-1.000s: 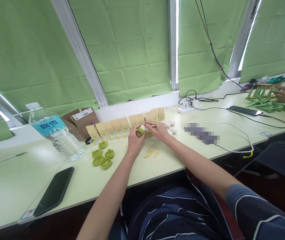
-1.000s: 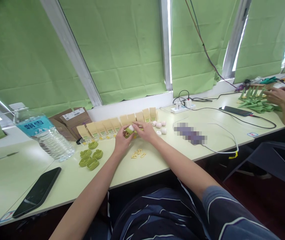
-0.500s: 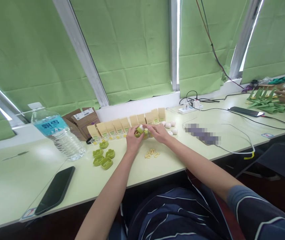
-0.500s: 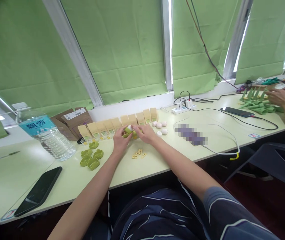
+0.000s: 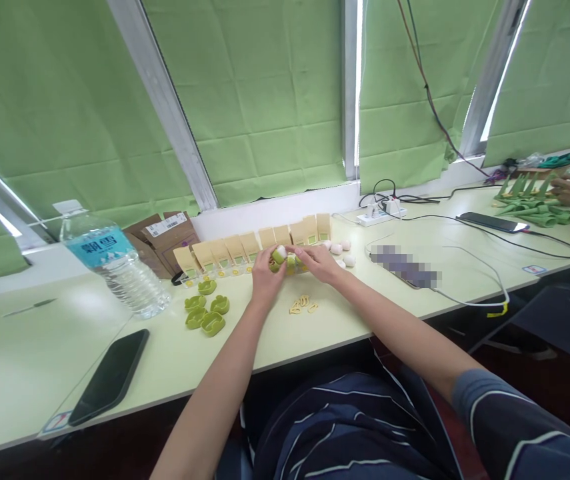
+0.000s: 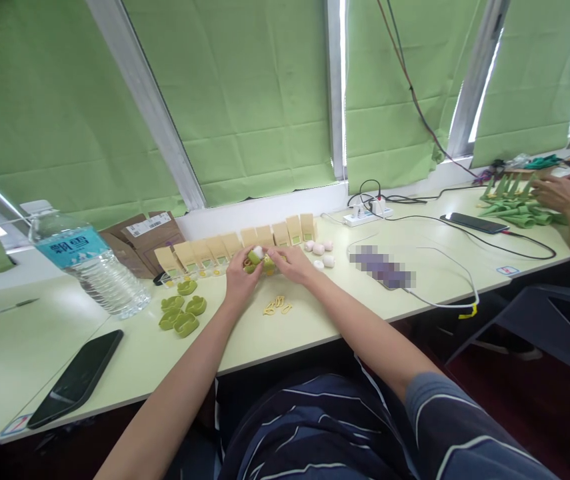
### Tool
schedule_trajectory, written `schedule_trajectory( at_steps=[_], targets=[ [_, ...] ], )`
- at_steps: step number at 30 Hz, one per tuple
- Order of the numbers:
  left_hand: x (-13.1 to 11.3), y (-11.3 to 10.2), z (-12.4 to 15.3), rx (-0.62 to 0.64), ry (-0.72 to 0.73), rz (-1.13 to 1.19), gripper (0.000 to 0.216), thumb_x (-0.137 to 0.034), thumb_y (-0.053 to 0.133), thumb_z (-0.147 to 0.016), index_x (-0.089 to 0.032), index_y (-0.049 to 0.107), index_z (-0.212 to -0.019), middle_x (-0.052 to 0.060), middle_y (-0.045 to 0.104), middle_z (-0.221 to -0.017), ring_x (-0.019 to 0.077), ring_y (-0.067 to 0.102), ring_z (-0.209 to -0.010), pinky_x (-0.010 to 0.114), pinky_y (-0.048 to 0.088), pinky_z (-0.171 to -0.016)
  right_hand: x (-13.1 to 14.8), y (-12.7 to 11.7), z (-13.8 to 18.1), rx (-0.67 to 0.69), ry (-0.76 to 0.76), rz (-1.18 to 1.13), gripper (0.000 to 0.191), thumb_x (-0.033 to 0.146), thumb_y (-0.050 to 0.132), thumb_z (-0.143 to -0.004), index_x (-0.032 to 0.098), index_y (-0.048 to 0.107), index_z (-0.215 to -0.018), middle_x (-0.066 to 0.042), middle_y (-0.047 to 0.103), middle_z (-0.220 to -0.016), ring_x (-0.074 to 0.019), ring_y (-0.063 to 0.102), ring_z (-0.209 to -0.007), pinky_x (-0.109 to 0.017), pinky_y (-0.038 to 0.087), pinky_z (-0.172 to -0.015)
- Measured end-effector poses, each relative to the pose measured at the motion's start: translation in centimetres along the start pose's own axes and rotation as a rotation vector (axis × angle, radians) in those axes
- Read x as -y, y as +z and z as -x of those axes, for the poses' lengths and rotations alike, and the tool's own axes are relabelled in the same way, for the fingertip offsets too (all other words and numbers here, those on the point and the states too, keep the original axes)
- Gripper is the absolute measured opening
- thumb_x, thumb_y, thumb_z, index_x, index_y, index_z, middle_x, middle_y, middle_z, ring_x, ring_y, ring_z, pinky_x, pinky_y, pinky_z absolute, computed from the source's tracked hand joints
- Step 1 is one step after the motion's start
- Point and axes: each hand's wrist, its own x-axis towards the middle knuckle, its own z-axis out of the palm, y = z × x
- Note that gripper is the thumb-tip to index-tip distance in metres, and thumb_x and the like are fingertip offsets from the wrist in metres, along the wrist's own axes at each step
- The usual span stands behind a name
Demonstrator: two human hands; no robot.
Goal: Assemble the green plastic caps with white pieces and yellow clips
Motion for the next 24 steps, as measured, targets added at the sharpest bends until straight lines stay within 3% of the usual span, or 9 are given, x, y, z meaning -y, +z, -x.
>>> schedule_trajectory(
  at_steps=[6, 11, 16, 24],
  targets=[
    [1.5, -0.9, -0.7, -0.222, -0.161, 0.022, 0.045, -0.023, 0.068, -0.08, -0.022, 0.061, -0.125, 0.011, 0.061, -0.126, 0.0221, 0.06, -0.108, 0.033, 0.053, -0.09, -0.3, -0.2, -0.1, -0.08, -0.013, -0.097, 0.043, 0.042, 0.038, -0.101, 0.023, 0.075, -0.111, -0.004, 0.076, -0.108, -0.0208, 0.07, -0.105, -0.033, 0.052, -0.094],
    [2.5, -1.0, -0.7, -0.282, -0.265, 0.052, 0.046, -0.022, 0.069, -0.078, -0.021, 0.062, -0.123, 0.011, 0.061, -0.126, 0.0207, 0.061, -0.105, 0.03, 0.054, -0.086, -1.0, 0.6, -1.1, -0.145, 0.074, 0.011, 0.029, 0.029, 0.049, -0.094, 0.022, 0.072, -0.111, -0.005, 0.075, -0.111, -0.0202, 0.069, -0.104, -0.035, 0.055, -0.09],
    [3.1, -1.0, -0.6, -0.328, -0.314, 0.111, 0.045, -0.022, 0.069, -0.077, -0.021, 0.061, -0.121, 0.012, 0.061, -0.125, 0.0205, 0.063, -0.104, 0.03, 0.054, -0.086, -0.1, 1.7, -3.8, 0.045, 0.102, 0.223, 0.027, 0.018, 0.056, -0.087, 0.018, 0.072, -0.108, -0.008, 0.074, -0.113, -0.0234, 0.067, -0.106, -0.039, 0.051, -0.096],
    [3.4, -1.4, -0.9, -0.444, -0.421, 0.174, 0.046, -0.031, 0.065, -0.082, -0.02, 0.055, -0.125, 0.012, 0.062, -0.12, 0.0171, 0.064, -0.095, 0.028, 0.053, -0.085, 1.1, 5.0, -10.0, 0.371, 0.068, 0.414, 0.025, 0.018, 0.058, -0.084, 0.018, 0.077, -0.1, -0.008, 0.076, -0.107, -0.0231, 0.069, -0.101, -0.029, 0.051, -0.088]
  ],
)
